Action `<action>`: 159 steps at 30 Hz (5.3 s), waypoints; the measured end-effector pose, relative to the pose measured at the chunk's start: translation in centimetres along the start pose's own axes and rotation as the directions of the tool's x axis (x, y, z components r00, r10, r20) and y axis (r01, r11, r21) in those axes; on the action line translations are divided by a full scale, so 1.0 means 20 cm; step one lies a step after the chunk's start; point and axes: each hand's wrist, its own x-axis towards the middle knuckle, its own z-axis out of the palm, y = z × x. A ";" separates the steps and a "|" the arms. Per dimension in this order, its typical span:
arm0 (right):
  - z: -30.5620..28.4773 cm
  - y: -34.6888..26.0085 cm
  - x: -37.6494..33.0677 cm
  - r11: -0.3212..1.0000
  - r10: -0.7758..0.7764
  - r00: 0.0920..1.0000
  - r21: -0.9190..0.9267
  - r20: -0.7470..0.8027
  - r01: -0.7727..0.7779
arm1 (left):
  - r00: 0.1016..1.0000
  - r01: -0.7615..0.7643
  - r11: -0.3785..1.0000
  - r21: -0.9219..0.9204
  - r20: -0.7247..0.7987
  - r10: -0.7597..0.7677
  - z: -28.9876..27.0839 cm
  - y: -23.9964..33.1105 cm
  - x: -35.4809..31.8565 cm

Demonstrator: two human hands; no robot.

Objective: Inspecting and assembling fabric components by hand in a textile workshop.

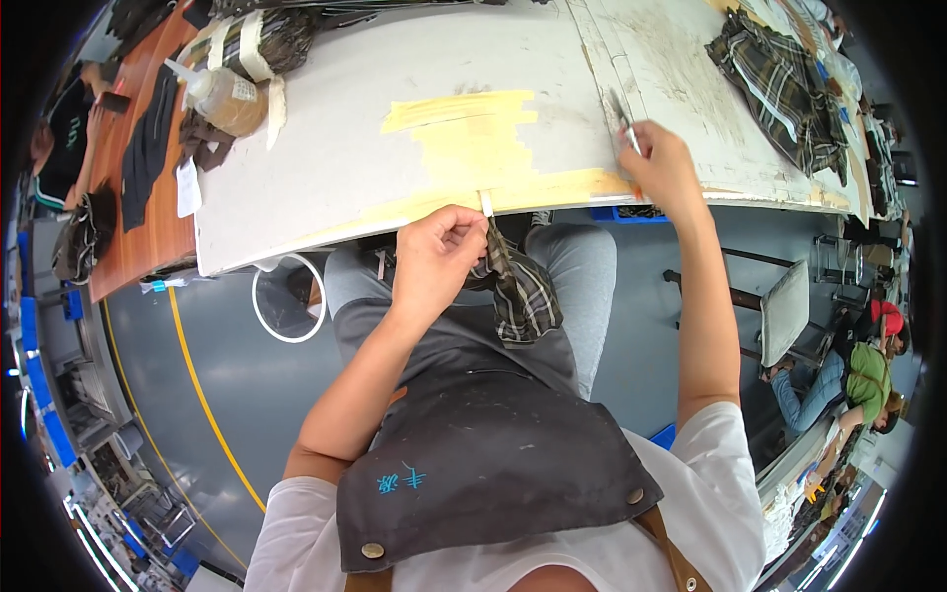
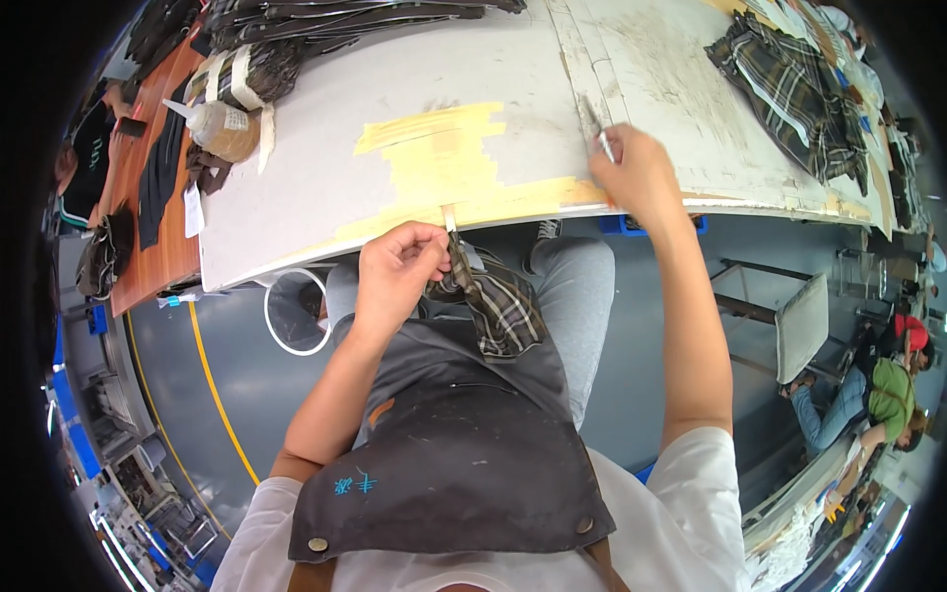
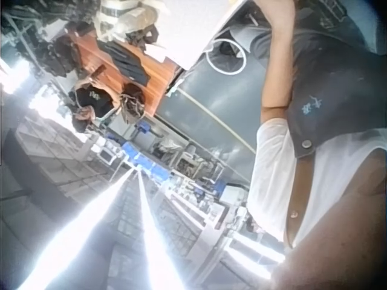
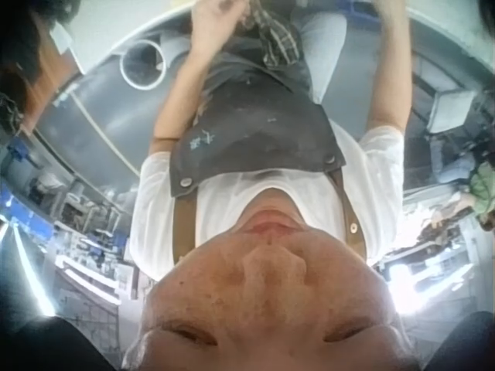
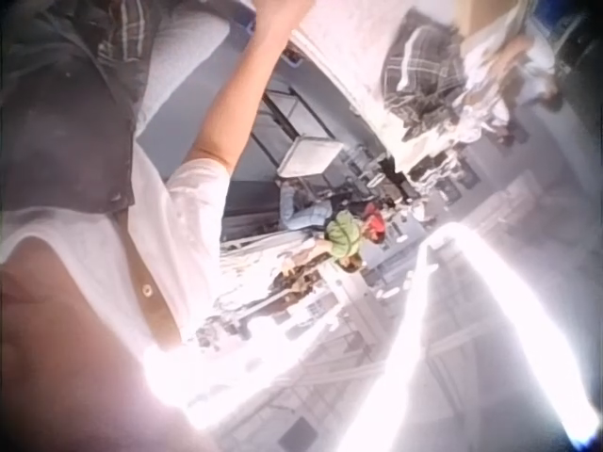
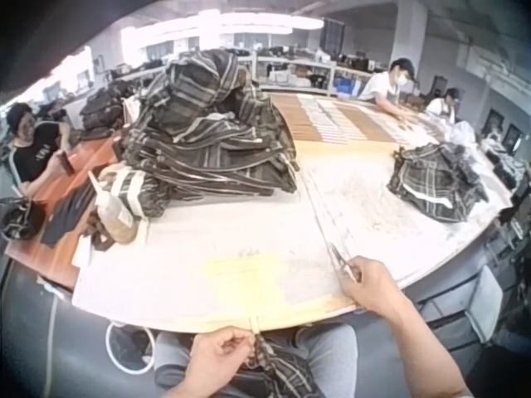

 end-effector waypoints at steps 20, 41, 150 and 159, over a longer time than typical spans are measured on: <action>0.21 -0.25 -0.53 0.570 -0.035 0.607 0.515 0.794 -0.640 | 0.996 -0.088 0.996 0.027 -0.031 0.089 0.02 -0.05 0.00; 0.17 -0.26 -0.31 0.780 0.150 0.984 0.600 0.097 -0.178 | 0.986 -0.122 0.988 -0.093 -0.127 0.110 0.06 -0.08 -0.03; 0.01 -0.40 -0.97 0.738 -0.447 0.875 0.630 0.187 0.242 | 0.781 0.474 0.430 -0.768 0.592 0.197 -0.09 -0.24 -0.59; 0.01 -0.44 -0.91 0.707 -0.492 0.846 0.660 0.204 0.252 | 0.810 0.415 0.404 -0.815 0.533 0.245 -0.09 -0.07 -0.57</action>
